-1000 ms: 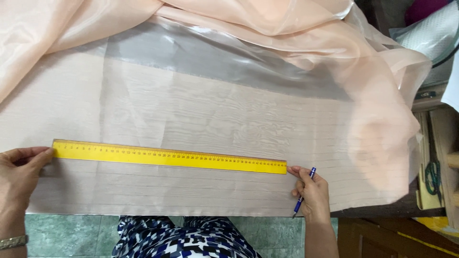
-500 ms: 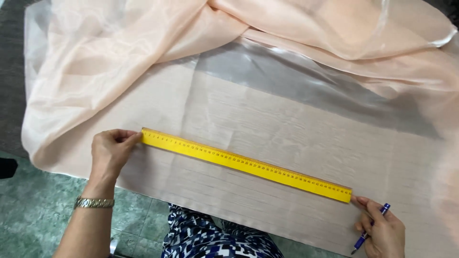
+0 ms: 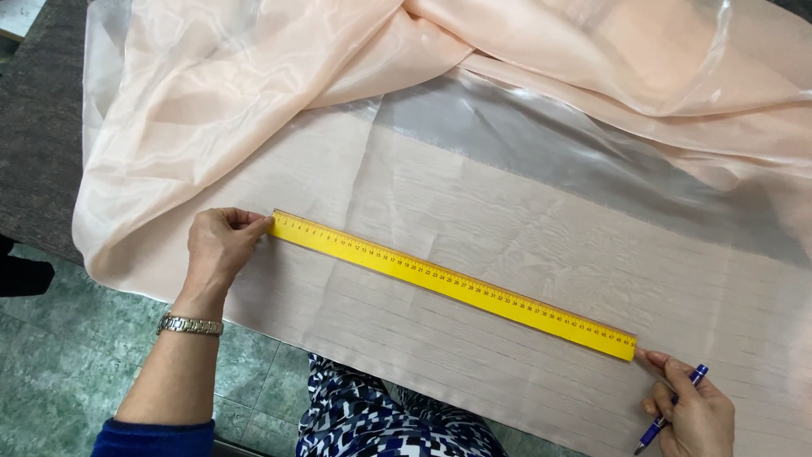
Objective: The person uses a long yellow ruler and a blue pen to draw multiple parallel lines across a piece of fabric on a work table.
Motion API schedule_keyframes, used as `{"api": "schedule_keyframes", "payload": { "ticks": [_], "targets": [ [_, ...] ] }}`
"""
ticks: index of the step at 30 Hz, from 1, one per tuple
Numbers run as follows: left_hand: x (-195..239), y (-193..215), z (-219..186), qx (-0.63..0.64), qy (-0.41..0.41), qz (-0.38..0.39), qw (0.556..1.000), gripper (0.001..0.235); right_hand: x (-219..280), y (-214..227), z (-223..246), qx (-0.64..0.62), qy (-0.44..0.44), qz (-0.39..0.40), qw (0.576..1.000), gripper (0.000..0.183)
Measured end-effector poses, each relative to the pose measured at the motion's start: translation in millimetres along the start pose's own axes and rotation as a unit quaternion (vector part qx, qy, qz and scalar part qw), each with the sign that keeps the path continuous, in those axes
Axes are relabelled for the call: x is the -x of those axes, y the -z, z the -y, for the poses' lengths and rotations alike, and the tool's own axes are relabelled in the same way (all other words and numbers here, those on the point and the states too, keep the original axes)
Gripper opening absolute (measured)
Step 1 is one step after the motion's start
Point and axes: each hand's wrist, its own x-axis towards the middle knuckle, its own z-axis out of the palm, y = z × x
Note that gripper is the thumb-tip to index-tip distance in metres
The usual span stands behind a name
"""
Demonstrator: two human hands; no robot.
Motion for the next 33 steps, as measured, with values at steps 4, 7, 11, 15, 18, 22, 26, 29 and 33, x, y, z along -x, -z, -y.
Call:
{"api": "schedule_keyframes", "payload": {
  "ticks": [4, 7, 11, 15, 18, 22, 26, 29, 33],
  "targets": [
    [-4.7, -2.6, 6.8, -0.007, -0.015, -0.001, 1.000, 0.013, -5.6, 6.0, -5.9, 0.002, 0.020, 0.029, 0.999, 0.025],
    [-5.7, -3.6, 6.7, -0.009, -0.007, 0.000, 1.000, 0.012, -2.8, 3.3, -1.3, 0.006, 0.001, 0.016, 1.000, 0.026],
    [-5.4, -4.9, 5.6, -0.006, 0.008, 0.001, 1.000, 0.012, 7.1, -4.0, 9.8, 0.020, -0.025, -0.014, 0.999, 0.025],
    [-3.6, -4.9, 3.9, -0.009, -0.003, -0.005, 1.000, 0.012, 10.6, -5.8, 12.4, 0.009, -0.018, -0.006, 1.000, 0.024],
    [-3.3, -5.5, 3.8, -0.006, -0.004, -0.007, 1.000, 0.012, 17.5, -11.0, 20.0, 0.014, -0.030, -0.022, 0.999, 0.024],
    [-5.9, -7.4, 8.9, -0.019, -0.022, -0.012, 1.000, 0.013, 22.8, -17.5, 27.1, 0.020, -0.051, -0.042, 0.998, 0.025],
    [-23.5, -10.5, 31.2, -0.053, -0.046, -0.014, 0.997, 0.014, -2.2, -4.6, -4.0, -0.014, 0.000, -0.018, 1.000, 0.023],
    [-40.8, -19.2, 54.4, -0.077, -0.091, -0.009, 0.993, 0.015, -21.1, 8.7, -22.1, -0.054, 0.041, 0.022, 0.997, 0.021],
    [-46.0, -24.3, 65.5, -0.020, -0.108, -0.008, 0.994, 0.017, -1.0, 1.4, -0.7, -0.056, 0.012, 0.019, 0.998, 0.023]
  ]
}}
